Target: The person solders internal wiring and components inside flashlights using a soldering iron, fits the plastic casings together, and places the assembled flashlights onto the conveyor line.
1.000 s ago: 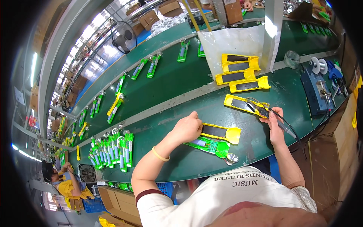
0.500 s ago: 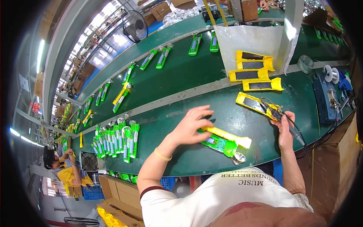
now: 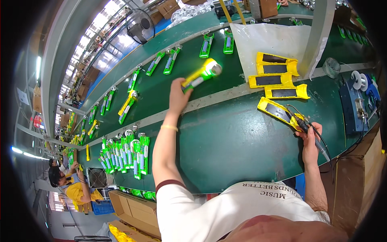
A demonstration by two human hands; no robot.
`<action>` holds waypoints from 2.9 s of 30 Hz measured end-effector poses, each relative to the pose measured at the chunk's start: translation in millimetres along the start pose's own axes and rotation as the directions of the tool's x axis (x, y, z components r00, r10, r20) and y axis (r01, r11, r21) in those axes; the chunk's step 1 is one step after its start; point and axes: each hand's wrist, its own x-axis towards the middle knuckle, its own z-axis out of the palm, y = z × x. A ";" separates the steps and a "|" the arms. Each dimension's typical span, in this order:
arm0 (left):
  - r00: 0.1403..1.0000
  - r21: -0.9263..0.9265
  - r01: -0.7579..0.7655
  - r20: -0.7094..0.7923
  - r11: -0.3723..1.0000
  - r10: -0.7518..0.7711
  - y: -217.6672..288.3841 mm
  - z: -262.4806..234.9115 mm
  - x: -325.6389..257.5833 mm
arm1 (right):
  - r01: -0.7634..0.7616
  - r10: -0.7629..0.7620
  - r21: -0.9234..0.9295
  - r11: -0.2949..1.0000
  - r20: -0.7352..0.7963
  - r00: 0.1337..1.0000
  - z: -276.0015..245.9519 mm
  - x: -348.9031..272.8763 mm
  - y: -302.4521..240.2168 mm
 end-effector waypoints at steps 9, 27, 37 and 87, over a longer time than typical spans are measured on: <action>0.886 0.085 0.464 -0.042 0.882 -0.462 -110.1 -19.3 119.3 | 0.043 -0.035 -0.146 0.988 0.057 0.998 6.3 9.1 1.7; 0.811 -0.314 0.348 0.573 0.884 -0.116 70.8 -46.3 -36.8 | 0.031 0.016 -0.269 0.963 0.169 0.985 -0.4 8.7 4.8; 0.794 -0.379 -0.168 0.495 0.910 0.353 163.7 -10.7 -122.4 | 0.066 -0.057 -0.050 0.997 0.158 0.986 4.2 -1.9 5.4; 0.895 -0.319 -0.052 0.406 0.946 0.186 241.8 19.2 -104.8 | 0.083 -0.023 -0.150 0.985 0.363 0.932 -6.6 -21.3 -11.2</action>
